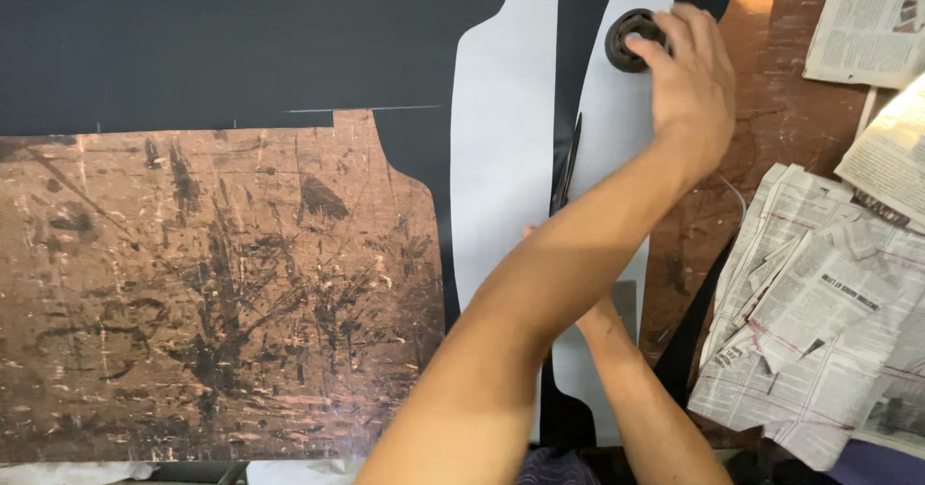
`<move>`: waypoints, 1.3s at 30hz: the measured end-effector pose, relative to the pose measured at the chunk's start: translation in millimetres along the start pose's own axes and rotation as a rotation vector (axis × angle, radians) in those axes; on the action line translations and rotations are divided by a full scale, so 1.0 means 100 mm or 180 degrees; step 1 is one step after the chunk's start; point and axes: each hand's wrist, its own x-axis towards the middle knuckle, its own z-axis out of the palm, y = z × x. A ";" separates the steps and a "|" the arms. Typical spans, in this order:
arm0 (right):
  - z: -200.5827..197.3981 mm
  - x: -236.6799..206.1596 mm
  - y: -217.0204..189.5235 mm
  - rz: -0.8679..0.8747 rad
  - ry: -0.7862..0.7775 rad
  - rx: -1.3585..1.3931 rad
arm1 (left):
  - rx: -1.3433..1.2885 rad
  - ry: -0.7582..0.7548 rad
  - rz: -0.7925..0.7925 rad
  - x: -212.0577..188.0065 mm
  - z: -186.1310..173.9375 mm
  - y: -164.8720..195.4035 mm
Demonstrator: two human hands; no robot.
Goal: The person uses shears to cut a black fabric along the edge of a white paper pattern placed on a wooden table. They reposition the pattern and continue cutting to produce two separate fabric pieces.
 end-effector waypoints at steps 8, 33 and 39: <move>-0.01 0.01 -0.25 0.1188 0.0350 0.1830 | 0.0174 -0.1026 0.0260 0.24 0.03 -0.15; -0.04 0.41 -0.81 0.2127 0.0671 0.0689 | -0.0076 -0.1064 0.0159 0.42 0.19 -0.19; -0.01 0.41 -0.86 0.1733 0.0885 0.0924 | -0.0296 -0.1125 0.0116 0.49 0.20 -0.17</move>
